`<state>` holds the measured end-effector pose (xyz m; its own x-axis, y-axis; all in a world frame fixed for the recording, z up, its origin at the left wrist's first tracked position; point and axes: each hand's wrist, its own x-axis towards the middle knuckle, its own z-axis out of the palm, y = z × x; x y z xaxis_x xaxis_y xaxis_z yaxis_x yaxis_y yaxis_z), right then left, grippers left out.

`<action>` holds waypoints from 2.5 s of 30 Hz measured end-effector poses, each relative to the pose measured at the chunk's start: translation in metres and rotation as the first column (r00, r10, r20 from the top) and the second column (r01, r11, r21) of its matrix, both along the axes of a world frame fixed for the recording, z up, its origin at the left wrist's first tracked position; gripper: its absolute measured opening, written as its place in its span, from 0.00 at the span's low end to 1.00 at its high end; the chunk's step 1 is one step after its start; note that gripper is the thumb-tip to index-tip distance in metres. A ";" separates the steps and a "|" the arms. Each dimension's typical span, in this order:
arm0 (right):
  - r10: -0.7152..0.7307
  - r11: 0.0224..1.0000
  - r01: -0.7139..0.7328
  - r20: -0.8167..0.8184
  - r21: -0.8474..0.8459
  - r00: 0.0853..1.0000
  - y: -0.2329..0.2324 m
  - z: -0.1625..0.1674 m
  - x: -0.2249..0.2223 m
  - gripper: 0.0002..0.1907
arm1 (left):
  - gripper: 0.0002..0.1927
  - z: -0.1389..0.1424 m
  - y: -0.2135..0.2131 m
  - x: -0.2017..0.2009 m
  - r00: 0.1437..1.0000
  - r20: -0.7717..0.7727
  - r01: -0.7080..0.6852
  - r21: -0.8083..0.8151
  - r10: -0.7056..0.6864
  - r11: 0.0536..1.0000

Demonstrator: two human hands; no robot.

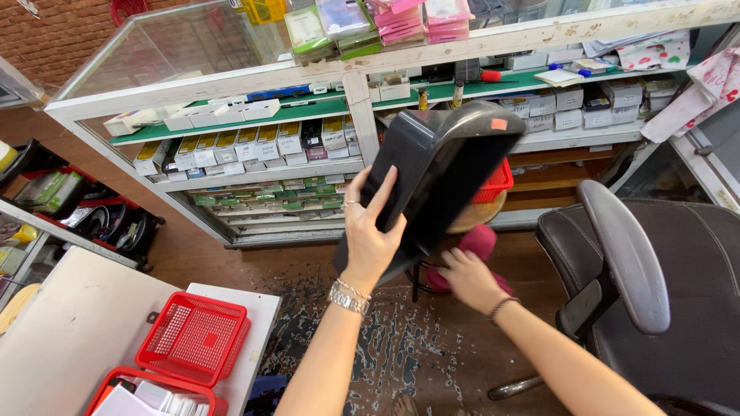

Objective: The person wipes packaged phone accessory boxes and a black plastic tray with a red cloth, then stacks the cleaned packages on the glass display counter. They then move to another shelf and wipe more packaged accessory boxes with a gray cloth, placing each back on the shelf.

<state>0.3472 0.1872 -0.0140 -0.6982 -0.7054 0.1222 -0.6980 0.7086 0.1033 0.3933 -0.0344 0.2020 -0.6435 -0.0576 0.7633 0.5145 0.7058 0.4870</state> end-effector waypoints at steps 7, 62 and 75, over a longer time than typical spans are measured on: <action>-0.271 0.381 0.464 0.384 -0.799 0.883 0.011 0.085 -0.014 0.18 | 0.36 -0.054 -0.029 -0.033 0.941 0.162 -0.313 0.091 0.296 0.945; 0.054 -0.161 0.907 0.914 -0.390 0.402 0.027 0.079 -0.058 0.33 | 0.43 -0.141 -0.049 -0.115 0.966 0.241 -0.246 0.968 -0.098 -0.046; -0.662 0.549 0.769 0.391 -0.328 0.640 0.126 0.106 -0.275 0.30 | 0.31 -0.156 0.078 -0.254 0.748 0.403 -0.593 0.764 -0.528 -0.256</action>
<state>0.0725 0.3134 0.0915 -0.9885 0.1372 0.0634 0.0987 0.9036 -0.4169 0.1392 0.0437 0.0465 -0.6757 -0.2640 -0.6883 -0.1796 -0.8466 0.5011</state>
